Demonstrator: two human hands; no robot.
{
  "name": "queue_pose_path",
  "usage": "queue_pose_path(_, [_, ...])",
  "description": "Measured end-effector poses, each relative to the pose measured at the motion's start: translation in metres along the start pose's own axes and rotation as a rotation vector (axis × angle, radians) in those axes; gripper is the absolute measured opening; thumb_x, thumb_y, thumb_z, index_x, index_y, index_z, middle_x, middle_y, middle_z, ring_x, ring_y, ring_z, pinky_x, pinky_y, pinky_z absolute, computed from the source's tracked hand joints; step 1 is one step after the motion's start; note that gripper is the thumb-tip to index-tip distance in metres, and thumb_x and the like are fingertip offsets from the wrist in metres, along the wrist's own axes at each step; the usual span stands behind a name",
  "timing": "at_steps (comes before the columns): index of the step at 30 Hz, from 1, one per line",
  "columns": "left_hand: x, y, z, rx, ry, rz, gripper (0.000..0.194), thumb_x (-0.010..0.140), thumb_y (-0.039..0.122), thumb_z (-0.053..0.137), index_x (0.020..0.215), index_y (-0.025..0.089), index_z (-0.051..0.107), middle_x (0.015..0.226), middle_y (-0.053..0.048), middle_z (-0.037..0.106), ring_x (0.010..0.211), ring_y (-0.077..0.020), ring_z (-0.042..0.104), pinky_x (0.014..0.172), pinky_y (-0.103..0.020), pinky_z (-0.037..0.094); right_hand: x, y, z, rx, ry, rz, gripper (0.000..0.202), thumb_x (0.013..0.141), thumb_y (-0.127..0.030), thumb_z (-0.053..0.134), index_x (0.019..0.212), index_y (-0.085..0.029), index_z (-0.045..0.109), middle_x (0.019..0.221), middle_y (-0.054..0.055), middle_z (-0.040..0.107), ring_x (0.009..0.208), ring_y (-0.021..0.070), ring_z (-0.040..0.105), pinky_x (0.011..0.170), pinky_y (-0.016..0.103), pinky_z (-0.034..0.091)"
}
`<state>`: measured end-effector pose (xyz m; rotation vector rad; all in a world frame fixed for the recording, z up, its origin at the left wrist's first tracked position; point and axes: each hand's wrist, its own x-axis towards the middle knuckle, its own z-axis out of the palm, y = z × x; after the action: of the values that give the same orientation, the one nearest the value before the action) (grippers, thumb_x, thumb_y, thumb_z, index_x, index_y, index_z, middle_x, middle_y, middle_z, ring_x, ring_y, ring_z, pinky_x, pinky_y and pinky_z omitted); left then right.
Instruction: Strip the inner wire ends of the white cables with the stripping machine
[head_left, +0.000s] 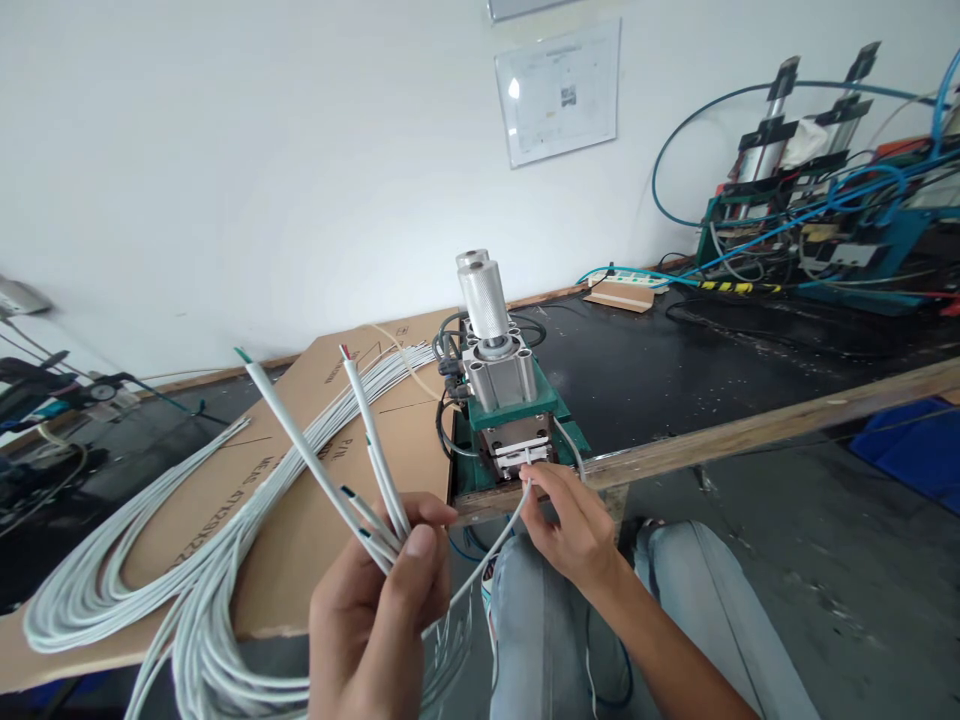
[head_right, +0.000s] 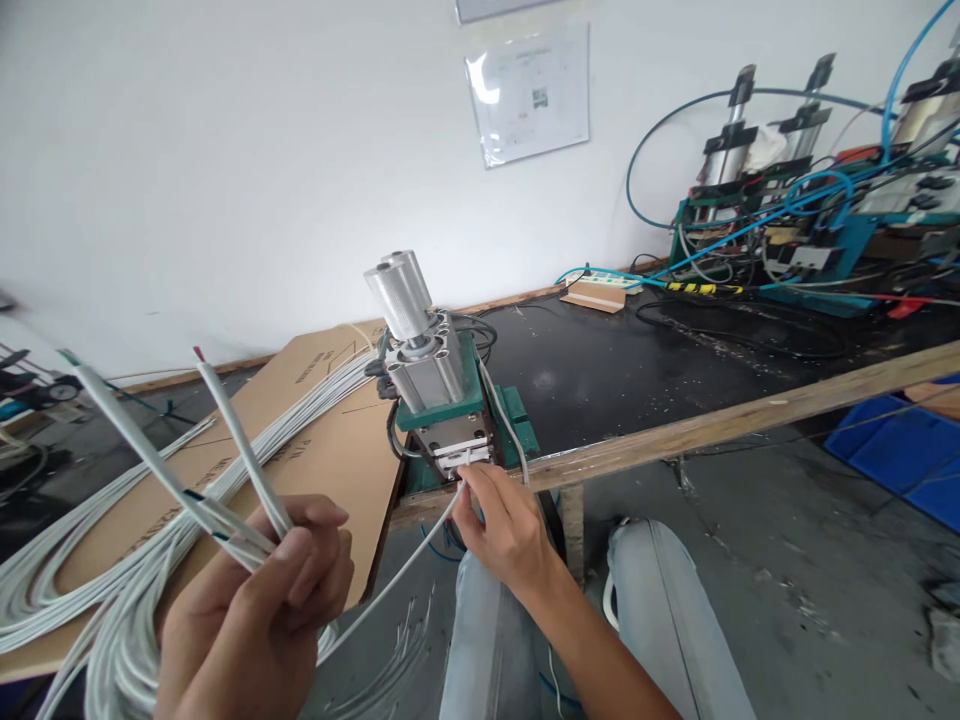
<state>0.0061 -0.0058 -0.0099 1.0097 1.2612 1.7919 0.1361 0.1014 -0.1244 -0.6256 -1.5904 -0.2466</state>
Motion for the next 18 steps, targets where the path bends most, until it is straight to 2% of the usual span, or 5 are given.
queue_pose_path(5, [0.003, -0.001, -0.005, -0.094, -0.086, -0.037, 0.017, 0.078, 0.032, 0.077, 0.085, 0.016, 0.079, 0.055, 0.004, 0.045, 0.045, -0.0072, 0.039, 0.043, -0.017, 0.033, -0.002, 0.001, 0.001, -0.006, 0.009, 0.003, 0.030, 0.092, -0.002, 0.057, 0.119, -0.015, 0.062, 0.088, 0.012, 0.077, 0.077, 0.0209, 0.077, 0.065, 0.027, 0.064])
queue_pose_path(13, [0.002, -0.003, -0.006, -0.141, -0.081, -0.073, 0.013, 0.080, 0.030, 0.077, 0.082, 0.017, 0.076, 0.056, 0.003, 0.048, 0.048, -0.0083, 0.042, 0.044, -0.017, 0.035, -0.006, 0.001, 0.002, 0.010, 0.011, -0.005, 0.028, 0.092, -0.003, 0.059, 0.117, -0.013, 0.064, 0.089, 0.013, 0.078, 0.080, 0.0216, 0.077, 0.071, 0.028, 0.065])
queue_pose_path(16, [0.000, -0.003, -0.009, -0.160, -0.118, -0.109, 0.013, 0.080, 0.029, 0.077, 0.082, 0.017, 0.075, 0.057, 0.002, 0.049, 0.048, -0.0085, 0.042, 0.044, -0.017, 0.035, -0.009, -0.003, -0.004, 0.024, 0.002, -0.017, 0.028, 0.092, -0.005, 0.059, 0.117, -0.015, 0.066, 0.087, 0.010, 0.078, 0.078, 0.0212, 0.077, 0.070, 0.028, 0.065])
queue_pose_path(18, [-0.006, -0.005, -0.012, -0.163, -0.098, -0.141, 0.015, 0.080, 0.031, 0.078, 0.083, 0.017, 0.074, 0.058, 0.003, 0.049, 0.048, -0.0079, 0.041, 0.044, -0.017, 0.033, -0.011, -0.008, -0.011, 0.037, -0.002, -0.030, 0.031, 0.093, -0.005, 0.060, 0.122, -0.016, 0.065, 0.087, 0.009, 0.078, 0.077, 0.0212, 0.077, 0.069, 0.029, 0.065])
